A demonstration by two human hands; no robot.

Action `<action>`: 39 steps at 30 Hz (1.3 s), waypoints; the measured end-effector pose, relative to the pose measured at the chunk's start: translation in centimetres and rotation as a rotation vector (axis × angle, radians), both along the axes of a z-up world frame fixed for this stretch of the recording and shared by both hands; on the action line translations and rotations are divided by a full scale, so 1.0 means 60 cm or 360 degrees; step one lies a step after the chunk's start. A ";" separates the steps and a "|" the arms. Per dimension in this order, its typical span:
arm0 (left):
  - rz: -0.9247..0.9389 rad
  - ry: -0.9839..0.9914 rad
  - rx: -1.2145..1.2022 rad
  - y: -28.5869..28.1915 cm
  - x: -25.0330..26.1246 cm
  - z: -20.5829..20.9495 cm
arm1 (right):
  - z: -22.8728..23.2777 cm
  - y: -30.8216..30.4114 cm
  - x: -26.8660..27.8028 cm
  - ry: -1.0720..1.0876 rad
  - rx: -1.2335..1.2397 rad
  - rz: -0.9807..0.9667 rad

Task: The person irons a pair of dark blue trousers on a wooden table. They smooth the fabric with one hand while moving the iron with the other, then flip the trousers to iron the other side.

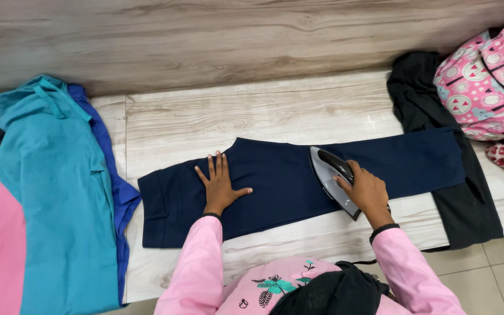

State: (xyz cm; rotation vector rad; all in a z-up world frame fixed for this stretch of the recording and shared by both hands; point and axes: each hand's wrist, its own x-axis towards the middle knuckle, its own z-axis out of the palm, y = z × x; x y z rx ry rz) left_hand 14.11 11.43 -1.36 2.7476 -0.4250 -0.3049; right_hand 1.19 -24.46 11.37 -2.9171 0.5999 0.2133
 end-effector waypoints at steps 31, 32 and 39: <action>0.1044 -0.0034 -0.0077 0.333 -0.072 -0.032 | -0.037 0.273 0.122 -0.0130 -0.0170 0.0491; 0.1004 -0.0204 -0.0102 0.336 -0.073 -0.042 | -0.031 0.264 0.126 -0.0116 -0.0193 0.0435; 0.1098 -0.0393 -0.0559 0.314 -0.086 -0.032 | 0.020 0.267 0.142 -0.0079 0.0088 0.0202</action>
